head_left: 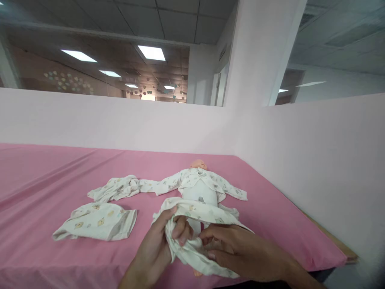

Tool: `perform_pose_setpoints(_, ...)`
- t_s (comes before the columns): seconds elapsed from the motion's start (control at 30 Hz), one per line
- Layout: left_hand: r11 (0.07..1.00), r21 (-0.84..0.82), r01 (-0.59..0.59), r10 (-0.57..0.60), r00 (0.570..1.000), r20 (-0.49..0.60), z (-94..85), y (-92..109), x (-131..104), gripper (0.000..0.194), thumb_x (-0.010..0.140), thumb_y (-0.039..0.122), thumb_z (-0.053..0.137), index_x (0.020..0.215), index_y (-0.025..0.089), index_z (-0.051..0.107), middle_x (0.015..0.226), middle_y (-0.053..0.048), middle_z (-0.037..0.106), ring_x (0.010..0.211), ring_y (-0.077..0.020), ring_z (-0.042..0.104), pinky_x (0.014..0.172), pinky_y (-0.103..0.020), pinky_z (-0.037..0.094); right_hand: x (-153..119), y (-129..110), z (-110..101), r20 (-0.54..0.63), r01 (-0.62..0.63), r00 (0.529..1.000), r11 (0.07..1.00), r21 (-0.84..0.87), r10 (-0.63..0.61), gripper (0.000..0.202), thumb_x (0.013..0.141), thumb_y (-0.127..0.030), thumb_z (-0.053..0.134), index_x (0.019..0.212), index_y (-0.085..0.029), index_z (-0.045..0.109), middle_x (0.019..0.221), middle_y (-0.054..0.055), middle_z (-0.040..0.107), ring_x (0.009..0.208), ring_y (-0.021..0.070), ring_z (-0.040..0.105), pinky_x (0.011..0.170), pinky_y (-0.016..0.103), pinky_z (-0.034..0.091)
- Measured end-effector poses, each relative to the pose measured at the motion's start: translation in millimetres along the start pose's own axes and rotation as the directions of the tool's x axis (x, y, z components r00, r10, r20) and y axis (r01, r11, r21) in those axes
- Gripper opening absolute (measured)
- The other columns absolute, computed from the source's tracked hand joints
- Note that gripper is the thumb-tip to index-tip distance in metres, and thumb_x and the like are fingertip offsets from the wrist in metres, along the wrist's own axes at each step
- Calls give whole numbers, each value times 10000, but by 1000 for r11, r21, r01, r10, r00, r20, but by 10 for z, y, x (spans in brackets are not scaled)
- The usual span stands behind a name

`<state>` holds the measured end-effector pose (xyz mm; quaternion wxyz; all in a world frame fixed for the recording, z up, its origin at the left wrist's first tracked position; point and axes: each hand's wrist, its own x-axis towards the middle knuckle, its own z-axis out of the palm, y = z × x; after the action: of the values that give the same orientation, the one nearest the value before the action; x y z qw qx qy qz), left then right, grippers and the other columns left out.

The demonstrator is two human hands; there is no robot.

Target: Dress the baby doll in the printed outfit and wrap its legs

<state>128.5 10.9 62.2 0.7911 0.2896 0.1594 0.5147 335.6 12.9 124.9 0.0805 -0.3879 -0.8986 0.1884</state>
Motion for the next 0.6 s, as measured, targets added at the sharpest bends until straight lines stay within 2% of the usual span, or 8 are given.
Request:
perform_pose_setpoints(0.07,991,-123,-50,32,989,-143,-34,89,-38,435,889,359,506,527,143,398,533,-4,312,547,-106,363,624,-282,409,-81,-38,-9,-9,49,999,998,46,-49,208,914,-323,509,1086,-298,623,1047,-32,669,968,136,609,767,202,481)
perform_pose_setpoints(0.17,932,-268,-245,166,944,-284,-87,244,-91,237,834,180,583,676,142,411,620,20,326,558,-77,341,608,-269,391,-130,-11,-2,-102,66,993,996,54,-60,244,924,-326,487,1138,-299,600,1155,-11,638,1090,157,561,905,249,449)
perform_pose_setpoints(0.27,860,-290,-420,318,885,-339,-162,468,-117,197,795,73,591,762,142,410,671,23,363,596,-61,374,630,-256,398,-48,118,61,-185,46,981,999,-25,-50,258,925,-319,480,1158,-286,586,1161,14,626,1098,175,549,916,280,447)
perform_pose_setpoints(0.37,784,-265,-561,458,812,-363,-222,663,-111,217,776,40,592,777,142,401,689,17,377,633,-65,393,660,-255,426,122,302,189,-209,111,968,985,-129,-137,259,927,-252,448,1144,-257,590,1104,35,629,1047,175,559,892,295,459)
perform_pose_setpoints(0.43,757,-262,-598,500,789,-356,-234,697,-102,205,774,36,588,797,142,415,709,8,391,654,-69,405,669,-245,440,244,415,289,-185,185,958,965,-189,-220,288,915,-182,424,1141,-239,593,1072,40,629,1021,170,563,896,303,459)
perform_pose_setpoints(0.5,773,-256,-581,483,800,-357,-246,647,-104,184,782,48,582,814,142,428,730,1,403,665,-72,417,671,-241,447,347,493,378,-187,216,946,946,-243,-264,321,896,-141,420,1154,-230,590,1092,49,623,1042,173,557,913,313,454)
perform_pose_setpoints(0.6,811,-233,-536,419,811,-408,-339,538,-155,172,785,55,578,819,139,432,733,2,407,666,-76,435,672,-262,450,442,537,454,-186,203,946,930,-305,-267,359,870,-121,438,1174,-244,585,1211,50,589,1135,189,525,952,331,441)
